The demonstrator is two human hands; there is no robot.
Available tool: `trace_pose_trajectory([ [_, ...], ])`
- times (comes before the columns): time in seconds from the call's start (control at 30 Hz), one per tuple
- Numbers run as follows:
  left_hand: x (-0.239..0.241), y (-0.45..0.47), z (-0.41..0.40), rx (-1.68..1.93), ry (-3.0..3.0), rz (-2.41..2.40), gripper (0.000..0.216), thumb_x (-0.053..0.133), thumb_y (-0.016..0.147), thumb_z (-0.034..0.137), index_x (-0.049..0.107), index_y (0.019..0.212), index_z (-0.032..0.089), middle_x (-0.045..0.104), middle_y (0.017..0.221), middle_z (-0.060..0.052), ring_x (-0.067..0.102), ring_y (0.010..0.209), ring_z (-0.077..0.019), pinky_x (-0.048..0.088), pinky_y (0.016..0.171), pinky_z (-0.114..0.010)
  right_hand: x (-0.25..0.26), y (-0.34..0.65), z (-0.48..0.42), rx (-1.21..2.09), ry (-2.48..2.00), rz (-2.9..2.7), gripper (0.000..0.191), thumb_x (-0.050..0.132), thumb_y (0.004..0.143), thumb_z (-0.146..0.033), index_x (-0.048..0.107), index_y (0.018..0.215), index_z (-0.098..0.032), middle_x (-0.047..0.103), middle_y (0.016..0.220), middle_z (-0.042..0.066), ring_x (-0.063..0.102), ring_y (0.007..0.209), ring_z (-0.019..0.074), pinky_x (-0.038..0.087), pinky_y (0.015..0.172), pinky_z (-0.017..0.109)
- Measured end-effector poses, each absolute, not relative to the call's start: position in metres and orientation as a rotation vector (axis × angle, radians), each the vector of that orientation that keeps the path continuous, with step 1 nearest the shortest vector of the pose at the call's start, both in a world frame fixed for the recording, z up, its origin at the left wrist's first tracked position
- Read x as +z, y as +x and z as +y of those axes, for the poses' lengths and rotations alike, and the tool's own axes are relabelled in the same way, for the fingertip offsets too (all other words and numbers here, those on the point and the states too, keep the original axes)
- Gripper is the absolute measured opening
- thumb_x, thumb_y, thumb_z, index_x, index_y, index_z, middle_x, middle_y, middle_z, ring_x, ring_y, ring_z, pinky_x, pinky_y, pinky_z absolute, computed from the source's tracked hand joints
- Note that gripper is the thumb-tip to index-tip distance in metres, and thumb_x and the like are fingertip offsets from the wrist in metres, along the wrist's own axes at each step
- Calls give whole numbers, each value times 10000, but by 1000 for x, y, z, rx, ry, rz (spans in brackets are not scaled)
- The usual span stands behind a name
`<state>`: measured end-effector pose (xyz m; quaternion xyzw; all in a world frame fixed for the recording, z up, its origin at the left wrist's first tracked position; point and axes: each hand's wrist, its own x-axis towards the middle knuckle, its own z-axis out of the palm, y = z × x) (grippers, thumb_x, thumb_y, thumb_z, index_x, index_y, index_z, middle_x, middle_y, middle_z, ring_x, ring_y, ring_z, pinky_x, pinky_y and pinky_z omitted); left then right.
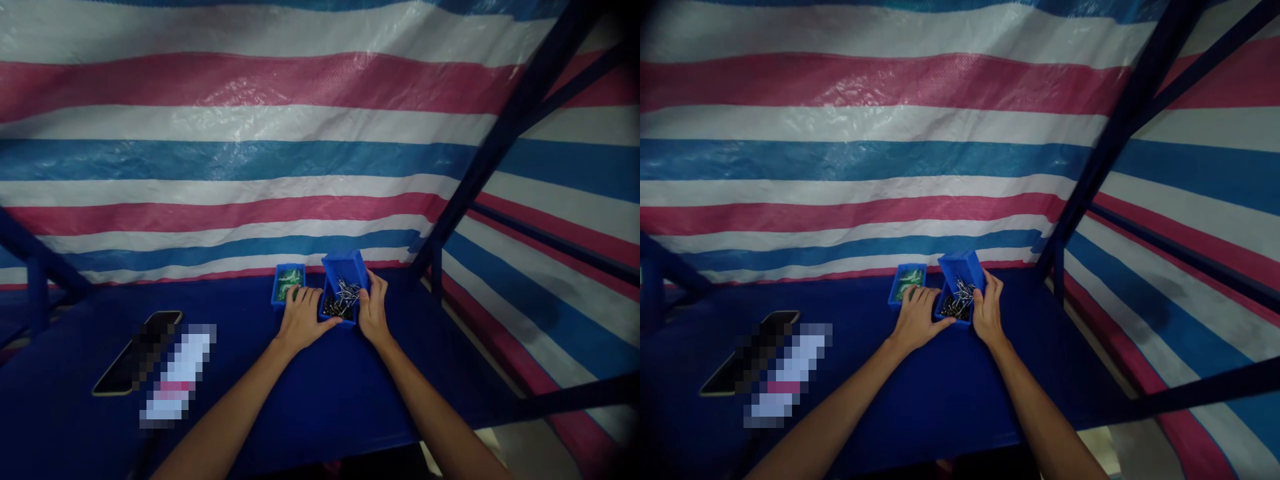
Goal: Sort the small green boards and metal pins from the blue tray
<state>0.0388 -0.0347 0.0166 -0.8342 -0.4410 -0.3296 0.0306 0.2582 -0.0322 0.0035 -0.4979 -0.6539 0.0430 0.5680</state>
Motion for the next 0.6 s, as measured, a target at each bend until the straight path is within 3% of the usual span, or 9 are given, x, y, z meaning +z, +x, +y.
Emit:
trace_pose_trajectory([
  [0.6, 17, 39, -36, -1041, -2577, -1369, 742, 557, 920, 807, 615, 1330, 191, 701, 1270, -129, 619, 1202, -337, 289, 1210, -605, 7, 260, -35, 19, -1144, -1566, 519, 380, 1111, -479, 394, 1552, -204, 434, 1422, 172, 451, 1370, 326, 392, 1170, 617],
])
